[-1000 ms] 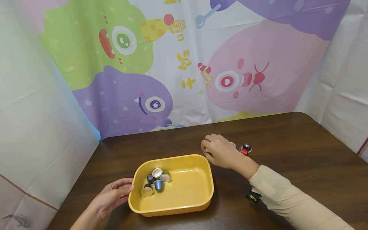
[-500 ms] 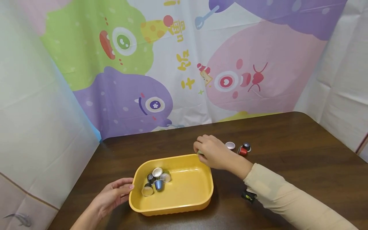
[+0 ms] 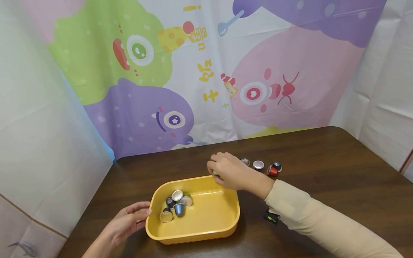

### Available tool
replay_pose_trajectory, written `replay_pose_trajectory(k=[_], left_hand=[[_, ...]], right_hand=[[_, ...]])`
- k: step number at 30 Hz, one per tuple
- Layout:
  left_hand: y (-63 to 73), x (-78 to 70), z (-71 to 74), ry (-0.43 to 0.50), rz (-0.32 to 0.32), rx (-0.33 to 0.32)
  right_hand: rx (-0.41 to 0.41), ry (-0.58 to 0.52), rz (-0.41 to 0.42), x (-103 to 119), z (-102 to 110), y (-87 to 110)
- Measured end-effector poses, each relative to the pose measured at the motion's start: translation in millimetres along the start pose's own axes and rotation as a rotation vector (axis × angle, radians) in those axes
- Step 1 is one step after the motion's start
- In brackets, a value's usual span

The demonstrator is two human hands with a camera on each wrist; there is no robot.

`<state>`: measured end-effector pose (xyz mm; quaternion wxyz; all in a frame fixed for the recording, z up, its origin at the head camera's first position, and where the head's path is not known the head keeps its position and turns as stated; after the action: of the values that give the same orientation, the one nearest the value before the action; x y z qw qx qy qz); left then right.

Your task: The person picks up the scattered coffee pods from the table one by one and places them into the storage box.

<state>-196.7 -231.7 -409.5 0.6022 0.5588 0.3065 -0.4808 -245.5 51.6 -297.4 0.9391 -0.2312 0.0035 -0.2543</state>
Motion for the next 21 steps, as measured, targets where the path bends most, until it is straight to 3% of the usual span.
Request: replay_pose_trajectory(k=[7,21], left_hand=[[0.0,0.6,-0.4,-0.008,0.009,-0.005],[-0.3,1.2,-0.3,-0.012,0.014,-0.011]], right_hand=[[0.127,-0.027,0.012,7,-7,-11.1],[0.401,-0.153,-0.056,18,-29,-32.9]])
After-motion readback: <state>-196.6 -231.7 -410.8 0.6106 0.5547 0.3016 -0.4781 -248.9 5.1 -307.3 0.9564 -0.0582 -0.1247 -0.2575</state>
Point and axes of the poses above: each hand's wrist, its own y-axis away from the middle knuckle, its own z-axis out of the back of the hand, x = y × z, the point moved 7 cm from there along -y, towards the middle knuckle, and after that the axes turned 10 degrees about -y, right-handed, at the moved point
